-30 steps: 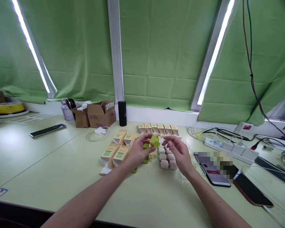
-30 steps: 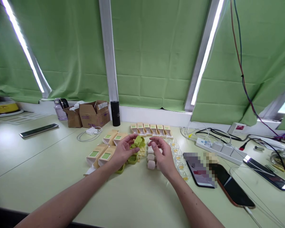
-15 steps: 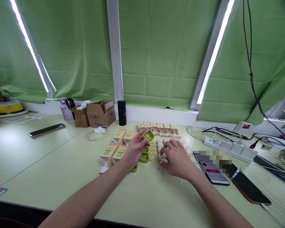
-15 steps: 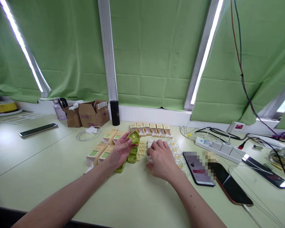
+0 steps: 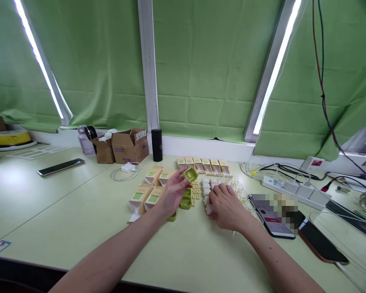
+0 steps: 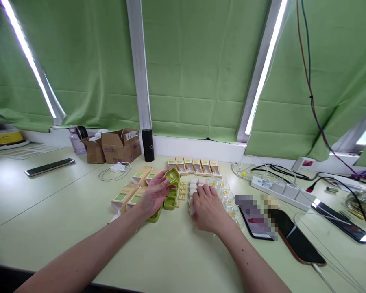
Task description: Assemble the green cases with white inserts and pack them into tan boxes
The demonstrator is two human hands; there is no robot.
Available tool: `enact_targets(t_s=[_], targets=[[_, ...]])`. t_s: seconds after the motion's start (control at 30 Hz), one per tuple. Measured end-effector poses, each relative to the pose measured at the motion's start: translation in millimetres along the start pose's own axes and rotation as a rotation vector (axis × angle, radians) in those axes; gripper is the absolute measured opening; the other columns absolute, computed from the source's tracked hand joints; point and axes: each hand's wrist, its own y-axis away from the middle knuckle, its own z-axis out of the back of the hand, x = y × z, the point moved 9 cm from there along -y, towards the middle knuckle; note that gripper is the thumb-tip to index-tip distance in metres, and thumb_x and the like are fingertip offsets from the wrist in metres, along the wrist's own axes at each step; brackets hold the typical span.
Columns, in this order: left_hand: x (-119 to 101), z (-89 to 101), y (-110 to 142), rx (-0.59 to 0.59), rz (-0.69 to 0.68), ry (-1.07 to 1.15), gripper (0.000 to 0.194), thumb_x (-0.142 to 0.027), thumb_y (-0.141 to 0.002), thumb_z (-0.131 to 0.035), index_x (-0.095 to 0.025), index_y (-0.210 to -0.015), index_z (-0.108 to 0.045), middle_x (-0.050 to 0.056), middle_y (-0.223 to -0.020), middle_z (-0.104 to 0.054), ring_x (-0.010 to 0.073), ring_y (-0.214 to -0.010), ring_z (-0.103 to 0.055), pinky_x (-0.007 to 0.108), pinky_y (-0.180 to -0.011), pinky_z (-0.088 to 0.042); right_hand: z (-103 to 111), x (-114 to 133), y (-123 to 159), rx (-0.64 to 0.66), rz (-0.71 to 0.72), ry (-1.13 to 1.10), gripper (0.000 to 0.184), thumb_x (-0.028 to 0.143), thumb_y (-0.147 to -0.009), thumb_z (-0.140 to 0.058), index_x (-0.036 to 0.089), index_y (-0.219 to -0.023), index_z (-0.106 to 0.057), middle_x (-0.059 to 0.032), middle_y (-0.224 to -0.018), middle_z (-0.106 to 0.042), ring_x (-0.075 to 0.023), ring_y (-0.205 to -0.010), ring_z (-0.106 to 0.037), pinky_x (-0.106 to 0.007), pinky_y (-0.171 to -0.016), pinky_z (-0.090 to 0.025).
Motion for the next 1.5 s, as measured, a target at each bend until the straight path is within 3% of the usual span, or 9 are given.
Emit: enact_targets(t_s=[0.2, 0.33, 0.43, 0.5, 0.63, 0.93, 1.17, 1.37, 1.5], targets=[[1, 0.2, 0, 0.004, 0.002, -0.01, 0.054, -0.031, -0.073, -0.091, -0.022, -0.122, -0.071, 0.007, -0.109, -0.072, 0.0182, -0.094, -0.065, 0.033, -0.086, -0.053, 19, -11, 2, -0.038, -0.028, -0.241, 0.019, 0.027, -0.085, -0.067, 0.02, -0.101, -0.061, -0.0131, -0.114, -0.061, -0.0327, -0.109, -0.05, -0.047, -0.096, -0.041], [-1, -0.1, -1, 0.009, -0.016, -0.031, 0.052, -0.034, -0.074, -0.091, -0.022, -0.121, -0.071, 0.006, -0.107, -0.072, 0.0195, -0.092, -0.065, 0.035, -0.085, -0.053, 29, -24, 2, -0.097, -0.031, -0.764, 0.015, 0.038, -0.094, -0.061, 0.026, -0.103, -0.06, -0.0063, -0.112, -0.063, -0.028, -0.109, -0.052, -0.046, -0.099, -0.044], [-1, -0.6, -2, 0.015, -0.016, -0.017, 0.051, -0.033, -0.074, -0.091, -0.021, -0.12, -0.071, 0.007, -0.106, -0.072, 0.0198, -0.094, -0.066, 0.034, -0.086, -0.053, 24, -29, -2, -0.122, -0.028, -1.32, 0.035, 0.057, -0.093, -0.062, 0.027, -0.111, -0.064, -0.0057, -0.105, -0.067, -0.0248, -0.097, -0.06, -0.039, -0.084, -0.052], [0, -0.3, -2, 0.014, -0.01, -0.002, 0.052, -0.031, -0.074, -0.091, -0.02, -0.121, -0.071, 0.007, -0.108, -0.072, 0.0189, -0.094, -0.066, 0.033, -0.086, -0.052, 21, -37, -5, -0.235, -0.089, -1.641, 0.046, 0.064, -0.085, -0.07, 0.027, -0.112, -0.067, -0.0062, -0.101, -0.071, -0.0243, -0.091, -0.064, -0.038, -0.079, -0.054], [1, 0.1, -1, 0.014, 0.003, 0.007, 0.051, -0.03, -0.075, -0.09, -0.019, -0.121, -0.071, 0.008, -0.11, -0.072, 0.0188, -0.096, -0.065, 0.031, -0.086, -0.052, 18, -39, -8, -0.375, -0.148, -1.942, 0.04, 0.061, -0.081, -0.075, 0.025, -0.099, -0.072, -0.0094, -0.101, -0.073, -0.0261, -0.089, -0.067, -0.043, -0.081, -0.056], [3, -1.8, 0, 0.019, 0.012, -0.019, 0.051, -0.033, -0.074, -0.091, -0.02, -0.119, -0.071, 0.008, -0.108, -0.072, 0.0209, -0.098, -0.067, 0.034, -0.087, -0.053, 8, -25, -12, -0.314, -0.163, -2.018, 0.038, 0.056, -0.085, -0.073, 0.024, -0.105, -0.073, -0.013, -0.111, -0.077, -0.0299, -0.101, -0.072, -0.047, -0.088, -0.057], [3, -2.5, 0, 0.033, 0.006, -0.036, 0.051, -0.033, -0.074, -0.092, -0.02, -0.119, -0.071, 0.008, -0.112, -0.073, 0.0197, -0.097, -0.067, 0.032, -0.086, -0.054, 7, -31, -9, -0.391, -0.19, -2.102, 0.045, 0.038, -0.072, -0.09, 0.03, -0.109, -0.066, -0.0035, -0.1, -0.076, -0.025, -0.095, -0.073, -0.043, -0.087, -0.057], [9, -0.4, -1, 0.039, 0.025, -0.029, 0.053, -0.03, -0.074, -0.092, -0.021, -0.121, -0.07, 0.008, -0.115, -0.073, 0.018, -0.097, -0.067, 0.031, -0.086, -0.053, 13, -30, -6, -0.458, -0.194, -1.998, 0.046, 0.038, -0.072, -0.092, 0.03, -0.107, -0.063, -0.0013, -0.097, -0.073, -0.0221, -0.092, -0.071, -0.043, -0.093, -0.057], [12, 1.5, -2, 0.04, 0.027, -0.048, 0.056, -0.031, -0.072, -0.094, -0.02, -0.122, -0.071, 0.007, -0.112, -0.073, 0.0166, -0.095, -0.066, 0.029, -0.086, -0.053, 15, -32, -3, -0.496, -0.246, -1.889, 0.047, 0.039, -0.069, -0.094, 0.027, -0.107, -0.069, -0.0004, -0.093, -0.07, -0.0183, -0.083, -0.067, -0.033, -0.078, -0.057]])
